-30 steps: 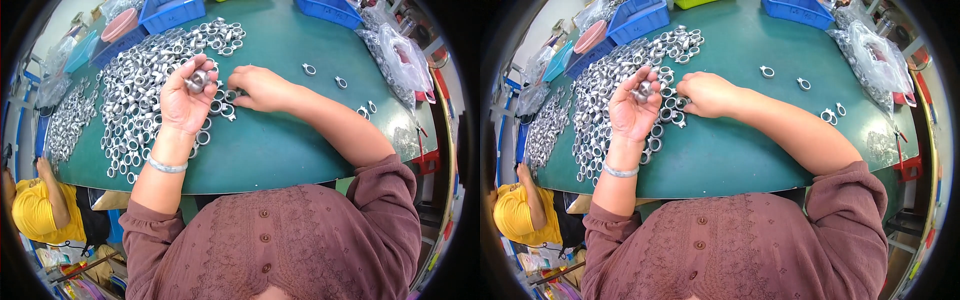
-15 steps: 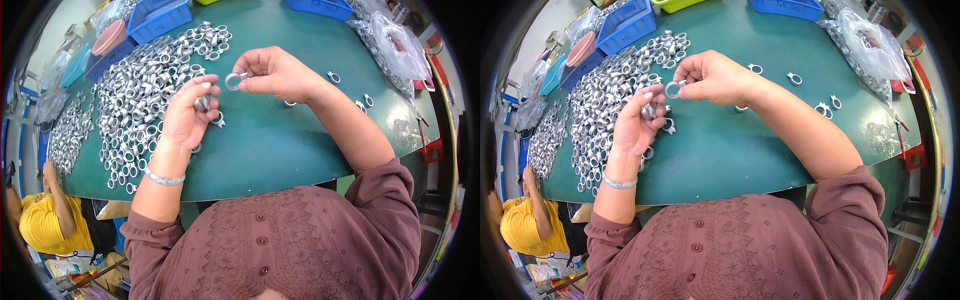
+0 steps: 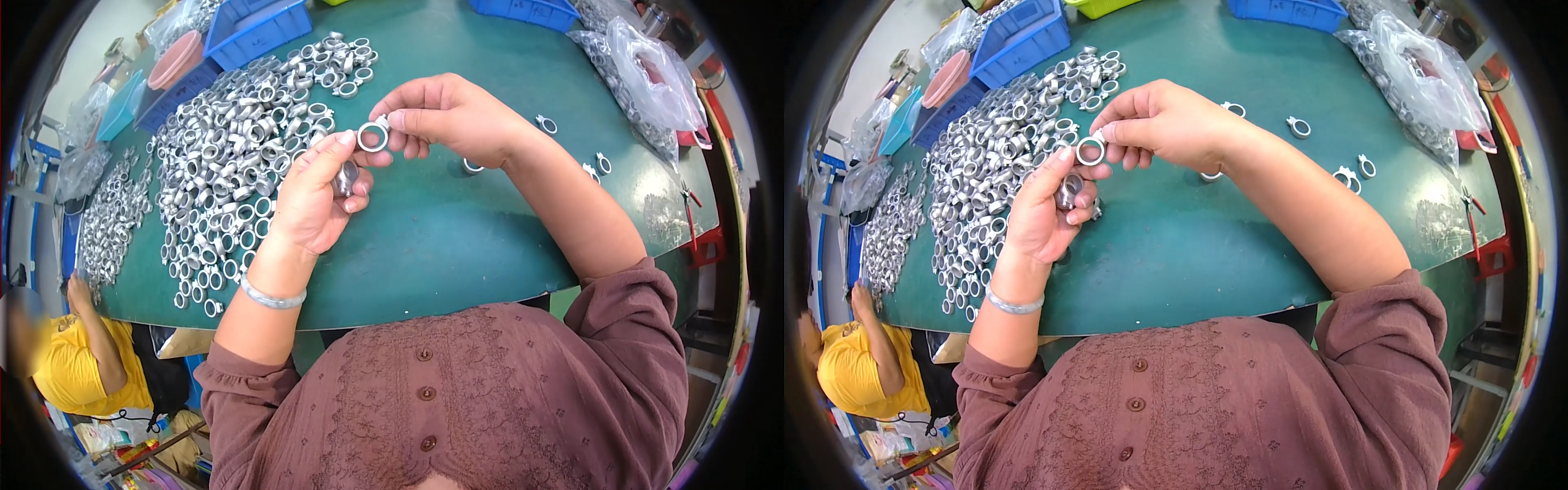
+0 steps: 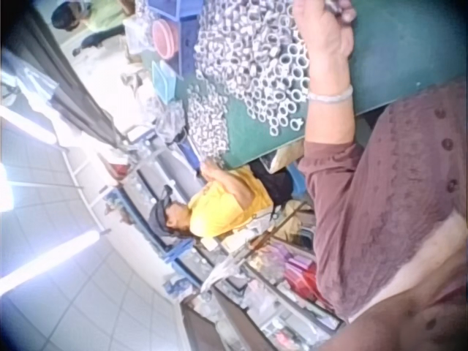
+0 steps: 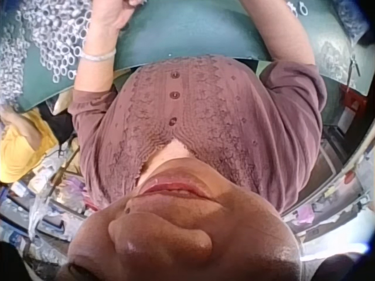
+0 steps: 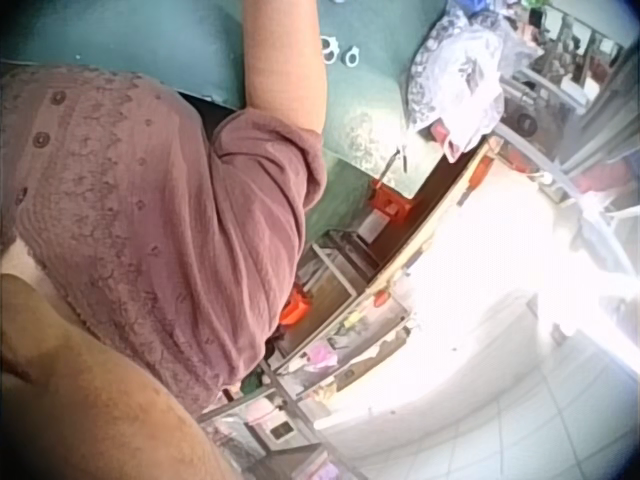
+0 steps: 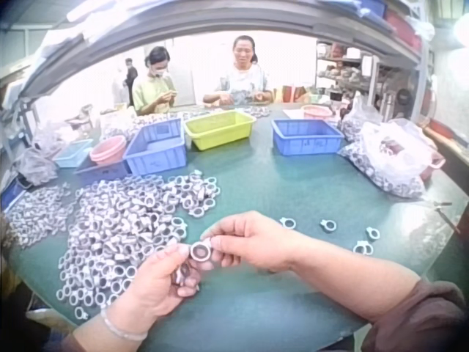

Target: The person picks up and joins two small metal ring-shaped parts by hand at a workbench.

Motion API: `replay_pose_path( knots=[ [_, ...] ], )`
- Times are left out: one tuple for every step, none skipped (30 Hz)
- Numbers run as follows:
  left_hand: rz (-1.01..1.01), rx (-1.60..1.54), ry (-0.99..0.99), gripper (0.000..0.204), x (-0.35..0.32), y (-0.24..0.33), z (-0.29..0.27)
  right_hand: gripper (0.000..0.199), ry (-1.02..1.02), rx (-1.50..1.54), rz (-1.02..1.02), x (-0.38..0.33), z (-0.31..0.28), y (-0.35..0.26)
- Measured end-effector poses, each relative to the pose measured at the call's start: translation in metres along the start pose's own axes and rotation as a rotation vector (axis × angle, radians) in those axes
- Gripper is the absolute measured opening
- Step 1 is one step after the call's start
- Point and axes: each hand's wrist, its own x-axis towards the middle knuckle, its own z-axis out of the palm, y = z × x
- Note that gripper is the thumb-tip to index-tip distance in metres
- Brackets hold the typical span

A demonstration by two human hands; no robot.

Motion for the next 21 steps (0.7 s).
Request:
replay_pose_path(
  knots=[
    [-0.001, 0.0, -0.001, 0.023, 0.0, 0.0, 0.0, 0.022, -0.002, 0.006, 0.002, 0.001, -0.001, 0.0],
    [-0.003, 0.0, -0.003, 0.024, 0.0, 0.0, 0.0, 0.021, -0.004, 0.012, 0.004, 0.001, -0.001, 0.0],
    [-0.005, 0.0, -0.003, 0.024, 0.001, -0.001, -0.002, 0.021, -0.002, 0.014, 0.005, 0.001, -0.001, 0.001],
    [-0.011, -0.018, -0.014, 0.024, 0.001, -0.003, -0.003, 0.021, -0.006, 0.028, 0.007, 0.001, -0.001, 0.002],
    [-0.014, -0.034, -0.025, 0.023, 0.001, -0.004, -0.004, 0.021, -0.01, 0.042, 0.006, 0.001, -0.001, 0.002],
    [-0.015, -0.032, -0.027, 0.023, 0.001, -0.003, -0.004, 0.021, -0.008, 0.043, 0.005, 0.001, -0.001, 0.002],
    [-0.025, -0.048, -0.031, 0.023, 0.001, -0.003, -0.003, 0.021, 0.005, 0.045, 0.004, 0.002, -0.001, 0.002],
    [-0.037, -0.064, -0.035, 0.022, 0.001, -0.004, -0.003, 0.02, 0.019, 0.047, 0.004, 0.001, 0.0, 0.003],
    [-0.04, -0.063, -0.036, 0.022, 0.0, -0.005, -0.002, 0.02, 0.022, 0.049, 0.005, 0.001, 0.0, 0.004],
    [-0.044, -0.068, -0.048, 0.021, 0.0, -0.005, -0.002, 0.02, 0.029, 0.042, 0.015, 0.002, 0.0, 0.004],
    [-0.048, -0.073, -0.059, 0.02, 0.0, -0.005, -0.001, 0.019, 0.036, 0.035, 0.024, 0.002, -0.001, 0.004],
    [-0.051, -0.072, -0.06, 0.02, 0.0, -0.005, -0.001, 0.019, 0.038, 0.037, 0.025, 0.002, -0.001, 0.005],
    [-0.053, -0.082, -0.075, 0.019, 0.0, -0.006, -0.001, 0.019, 0.034, 0.041, 0.033, 0.002, 0.0, 0.005],
    [-0.055, -0.092, -0.09, 0.018, 0.0, -0.006, 0.0, 0.019, 0.029, 0.043, 0.04, 0.003, -0.001, 0.005],
    [-0.056, -0.091, -0.09, 0.018, -0.001, -0.006, 0.0, 0.019, 0.03, 0.044, 0.04, 0.003, -0.001, 0.007],
    [-0.066, -0.101, -0.092, 0.018, -0.001, -0.006, 0.001, 0.02, 0.021, 0.051, 0.045, 0.004, -0.001, 0.009],
    [-0.075, -0.111, -0.097, 0.018, -0.002, -0.005, 0.002, 0.021, 0.012, 0.056, 0.049, 0.004, -0.002, 0.01],
    [-0.075, -0.11, -0.099, 0.018, -0.002, -0.005, 0.003, 0.021, 0.014, 0.056, 0.048, 0.004, -0.002, 0.01],
    [-0.079, -0.122, -0.108, 0.019, -0.002, -0.005, 0.003, 0.021, 0.009, 0.066, 0.053, 0.004, -0.002, 0.011],
    [-0.082, -0.135, -0.114, 0.02, -0.002, -0.005, 0.003, 0.022, 0.003, 0.077, 0.058, 0.005, -0.002, 0.011],
    [-0.082, -0.135, -0.115, 0.02, -0.002, -0.005, 0.002, 0.022, 0.003, 0.077, 0.057, 0.005, -0.002, 0.012]
  ],
)
